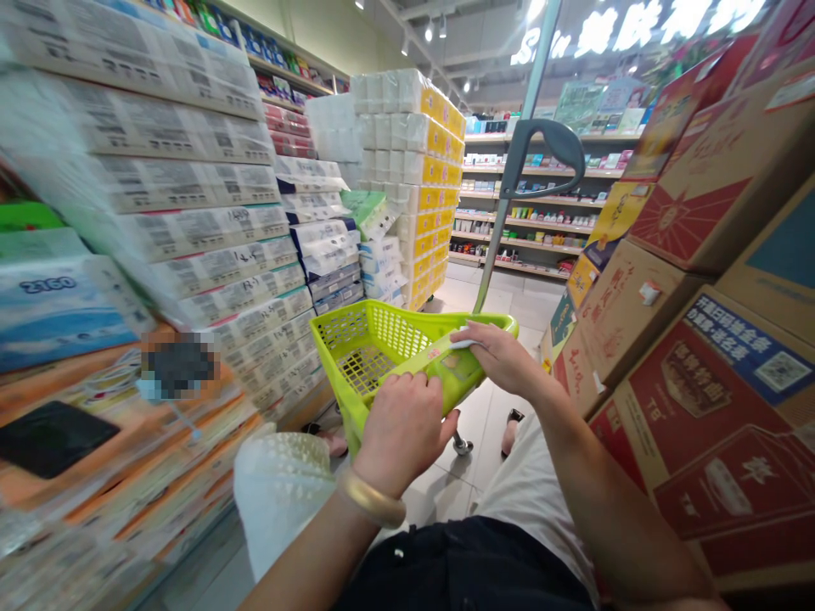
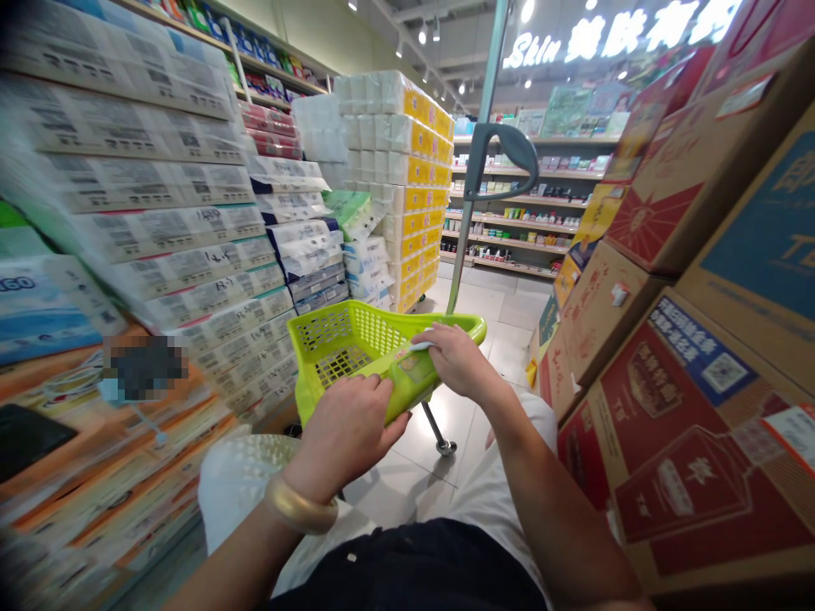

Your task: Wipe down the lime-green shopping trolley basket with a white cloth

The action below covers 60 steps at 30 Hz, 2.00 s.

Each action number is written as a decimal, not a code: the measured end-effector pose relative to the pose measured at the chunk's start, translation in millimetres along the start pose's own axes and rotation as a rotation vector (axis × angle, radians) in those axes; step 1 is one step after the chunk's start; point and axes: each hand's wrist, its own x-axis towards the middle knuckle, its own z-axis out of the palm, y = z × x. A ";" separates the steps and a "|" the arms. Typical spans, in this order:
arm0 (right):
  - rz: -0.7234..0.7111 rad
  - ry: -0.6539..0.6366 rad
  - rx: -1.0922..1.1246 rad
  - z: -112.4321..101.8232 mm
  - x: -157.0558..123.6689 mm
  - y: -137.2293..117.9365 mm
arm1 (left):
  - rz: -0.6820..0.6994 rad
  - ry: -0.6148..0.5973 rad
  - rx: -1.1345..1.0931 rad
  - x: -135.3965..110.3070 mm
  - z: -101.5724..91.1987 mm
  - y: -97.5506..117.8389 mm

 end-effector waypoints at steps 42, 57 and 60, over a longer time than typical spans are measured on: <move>-0.272 0.525 0.003 69.0 -68.2 -15.9 | 0.074 -0.007 0.101 -1.0 0.6 -21.7; -0.104 0.675 -0.018 67.7 -55.2 -5.2 | 0.084 0.005 0.119 -0.2 1.8 -39.0; -0.130 0.634 -0.013 70.8 -56.0 -12.2 | 0.076 -0.005 0.111 2.9 2.5 -40.6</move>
